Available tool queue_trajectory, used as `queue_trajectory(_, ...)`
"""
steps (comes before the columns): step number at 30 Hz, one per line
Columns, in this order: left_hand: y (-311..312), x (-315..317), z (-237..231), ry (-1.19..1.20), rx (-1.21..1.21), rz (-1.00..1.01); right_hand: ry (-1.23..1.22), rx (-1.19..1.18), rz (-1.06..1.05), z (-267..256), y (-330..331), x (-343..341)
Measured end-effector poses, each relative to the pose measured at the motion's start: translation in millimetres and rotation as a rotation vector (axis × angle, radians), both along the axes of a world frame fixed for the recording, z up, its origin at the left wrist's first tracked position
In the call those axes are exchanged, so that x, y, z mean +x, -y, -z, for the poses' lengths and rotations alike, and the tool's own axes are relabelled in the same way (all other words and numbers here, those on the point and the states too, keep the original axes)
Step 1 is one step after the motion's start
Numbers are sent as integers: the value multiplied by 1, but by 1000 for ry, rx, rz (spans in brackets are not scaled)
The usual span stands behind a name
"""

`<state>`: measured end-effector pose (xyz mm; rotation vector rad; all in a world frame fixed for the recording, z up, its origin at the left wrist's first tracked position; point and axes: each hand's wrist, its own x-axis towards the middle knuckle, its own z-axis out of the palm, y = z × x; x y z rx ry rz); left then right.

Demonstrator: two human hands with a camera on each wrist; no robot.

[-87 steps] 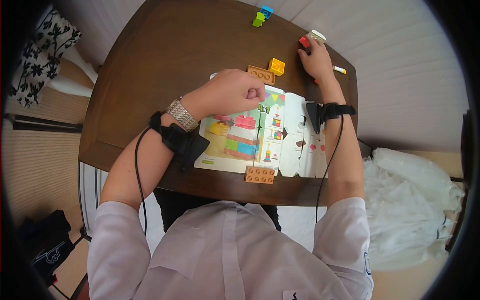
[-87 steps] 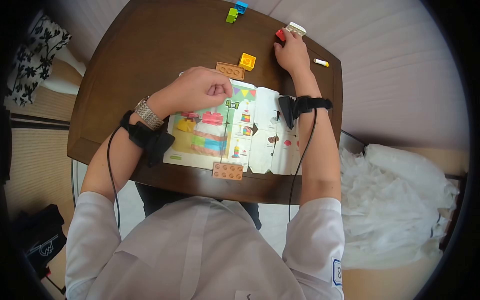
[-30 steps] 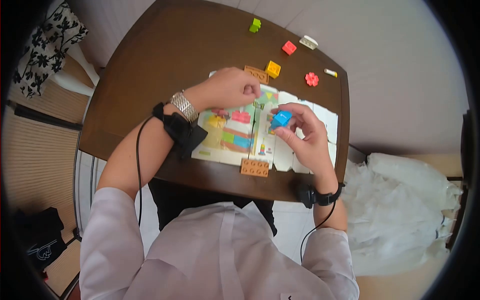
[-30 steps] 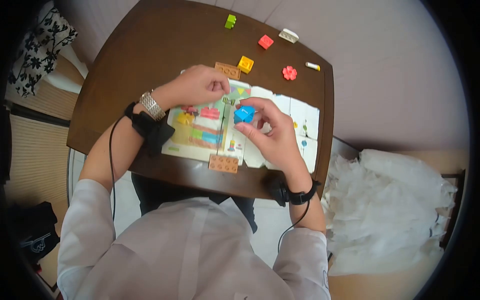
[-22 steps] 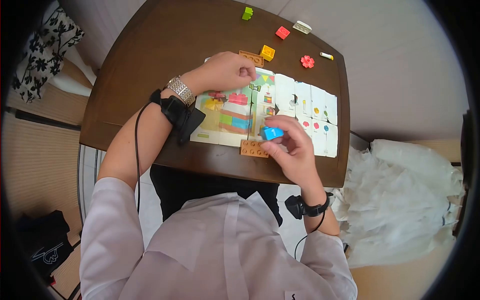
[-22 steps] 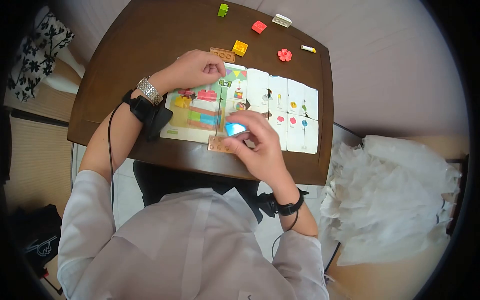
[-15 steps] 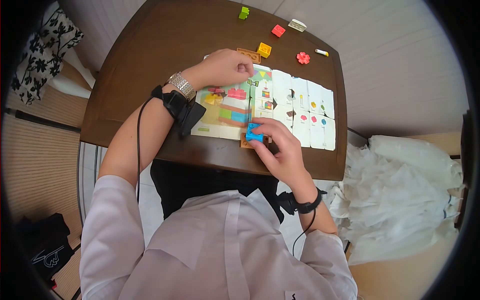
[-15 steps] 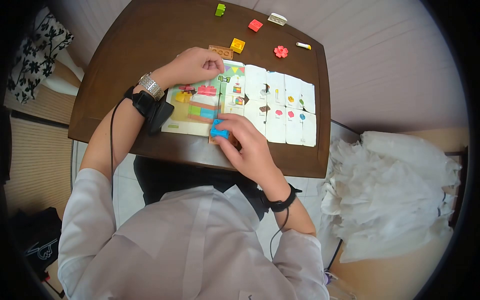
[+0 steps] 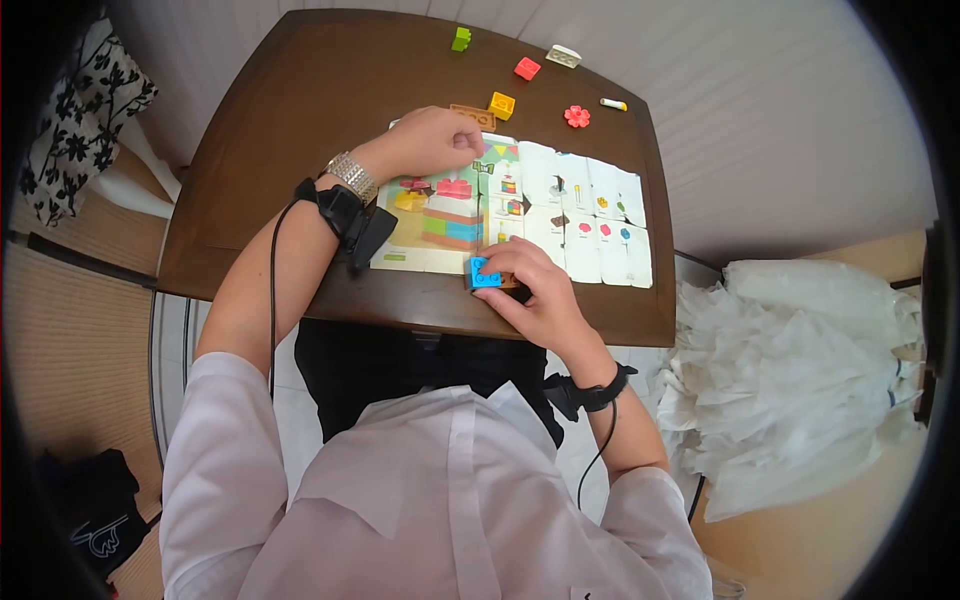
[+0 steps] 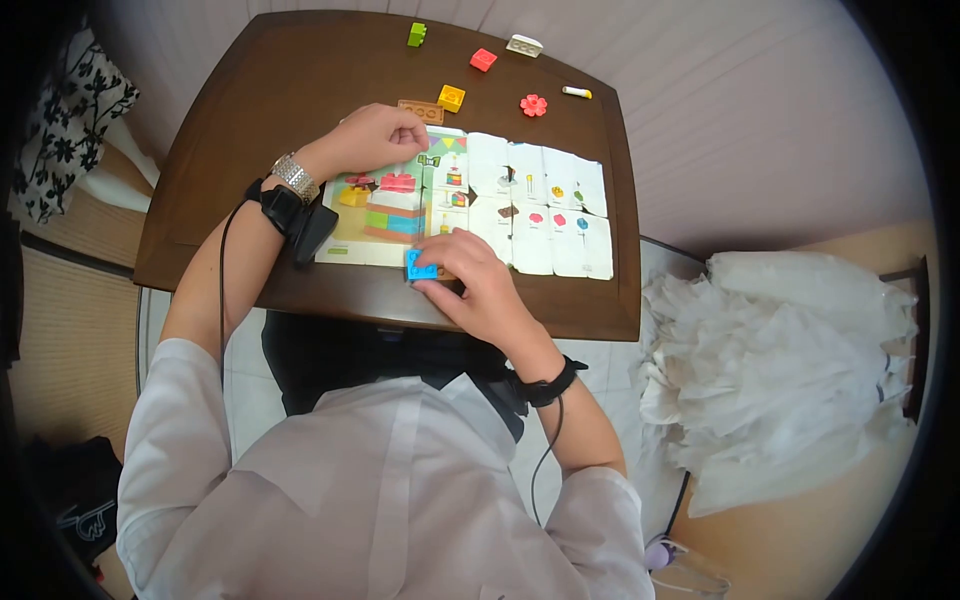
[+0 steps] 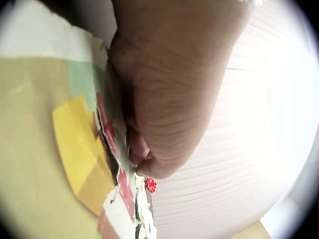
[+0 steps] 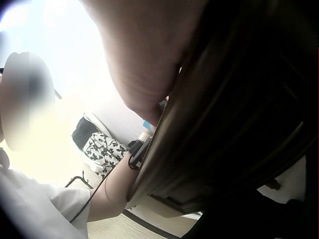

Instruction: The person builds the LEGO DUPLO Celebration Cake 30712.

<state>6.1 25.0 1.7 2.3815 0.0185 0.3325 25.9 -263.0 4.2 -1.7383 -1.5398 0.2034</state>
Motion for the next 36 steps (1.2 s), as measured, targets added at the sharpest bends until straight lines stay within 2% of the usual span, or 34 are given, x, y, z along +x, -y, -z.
queue_trajectory(2, 2, -1, -4, -6, 14, -8, -85, 3, -24, -1, -1, 1)
queue_trajectory(5, 2, -1, -5, -39, -42, -1, -19, 39, -7, 1, -2, 0)
queue_trajectory(10, 7, 2, -5, 196, -127, 27, -33, 43, -20, 2, 0, 1)
queue_trajectory(16, 8, 1, -8, 84, -116, 35, -142, 51, 20, -3, 1, 0)
queue_trajectory(19, 10, 2, -8, 101, -153, 58, -212, 60, 54, -3, 0, 1)
queue_trajectory(23, 29, -13, -39, -72, -125, 91, -149, 194, 141, 2, 5, 7)
queue_trajectory(25, 34, -20, -44, -57, -6, 254, -140, 229, 205, 6, 9, 8)
queue_trajectory(26, 39, -28, -52, -60, -8, 254, -157, 289, 262, 8, 11, 8)
queue_trajectory(28, 48, -46, -65, -285, 66, 328, -166, 375, 334, 8, 10, 9)
queue_trajectory(31, 61, -62, -68, -357, 182, 410, -173, 362, 347, 9, 9, 8)
queue_trajectory(36, 62, -62, -42, -194, 150, 480, -166, 306, 322, 7, 8, 8)
